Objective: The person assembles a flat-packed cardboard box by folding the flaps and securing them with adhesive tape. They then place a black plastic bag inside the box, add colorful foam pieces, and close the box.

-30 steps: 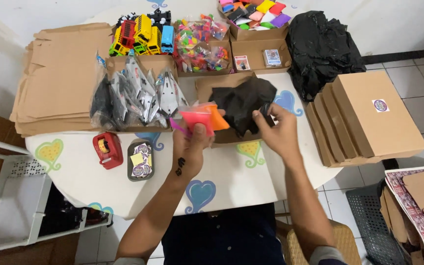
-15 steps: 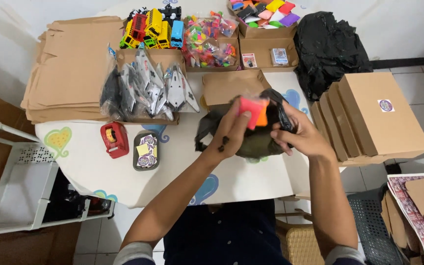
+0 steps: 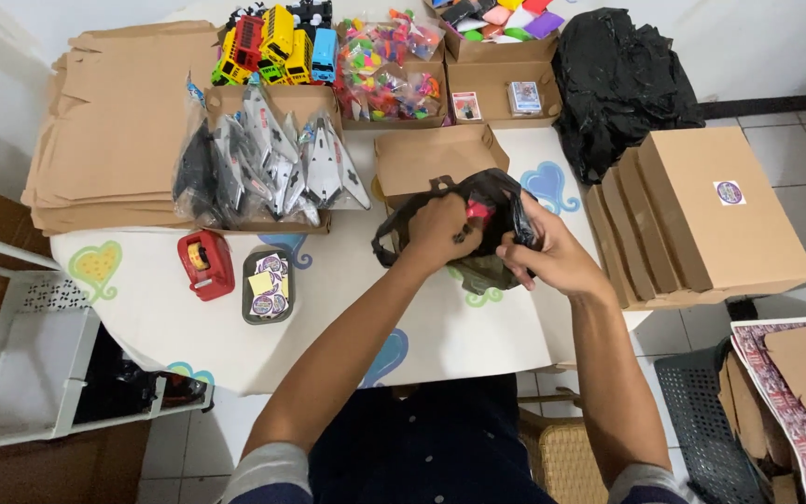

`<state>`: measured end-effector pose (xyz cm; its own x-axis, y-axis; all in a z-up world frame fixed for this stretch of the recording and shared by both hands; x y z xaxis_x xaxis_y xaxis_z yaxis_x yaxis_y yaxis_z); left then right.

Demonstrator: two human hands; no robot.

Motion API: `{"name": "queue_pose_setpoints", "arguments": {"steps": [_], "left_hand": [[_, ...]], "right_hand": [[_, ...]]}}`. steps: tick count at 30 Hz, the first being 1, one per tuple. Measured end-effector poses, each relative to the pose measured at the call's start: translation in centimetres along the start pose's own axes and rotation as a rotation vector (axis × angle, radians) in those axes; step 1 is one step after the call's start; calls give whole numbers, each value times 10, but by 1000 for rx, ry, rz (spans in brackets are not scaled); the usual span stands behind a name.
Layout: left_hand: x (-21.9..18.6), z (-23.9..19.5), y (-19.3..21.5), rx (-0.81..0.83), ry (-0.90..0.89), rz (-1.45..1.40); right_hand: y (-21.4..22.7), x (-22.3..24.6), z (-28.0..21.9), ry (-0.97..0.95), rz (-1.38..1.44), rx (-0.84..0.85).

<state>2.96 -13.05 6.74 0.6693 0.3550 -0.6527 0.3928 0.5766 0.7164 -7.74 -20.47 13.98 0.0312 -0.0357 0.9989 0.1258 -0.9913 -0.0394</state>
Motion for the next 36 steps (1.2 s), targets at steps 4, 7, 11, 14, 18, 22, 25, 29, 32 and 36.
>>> {"name": "queue_pose_setpoints", "arguments": {"steps": [4,7,11,14,18,22,25,29,32,36], "left_hand": [[24,28,-28,82,89,-145],[27,43,-35,141,155,-115],[52,44,-62,194,189,-25],[44,50,-63,226,224,-23],[66,35,-99,320,313,-156],[91,30,-103,257,373,-198],[100,25,-104,224,398,-273],[126,32,-123,198,432,-335],[192,54,-187,183,463,-432],[81,0,-84,-18,841,-389]], "right_hand": [[4,-3,-2,1,17,-9],[11,-6,-7,-4,41,-28],[20,-8,-10,-12,58,-49],[26,-11,-11,-21,43,-82],[28,-14,-11,-46,26,-117],[43,-37,-1,-82,-103,-197],[41,-29,2,-223,-534,-398],[61,-60,21,-517,-1280,-608],[65,-91,48,-618,-1431,-552],[67,-111,67,-625,-1434,-536]]}}
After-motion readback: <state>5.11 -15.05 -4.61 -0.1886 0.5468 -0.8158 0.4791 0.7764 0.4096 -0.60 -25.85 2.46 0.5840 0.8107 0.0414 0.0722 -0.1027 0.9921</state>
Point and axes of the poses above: each hand's wrist, its own z-axis towards the middle knuckle, its own y-axis out of the back of the hand, x = y × z, the point moved 9 cm from there along z, towards the middle knuckle, and after that the axes turned 13 degrees about -y, right-handed, at the moved point
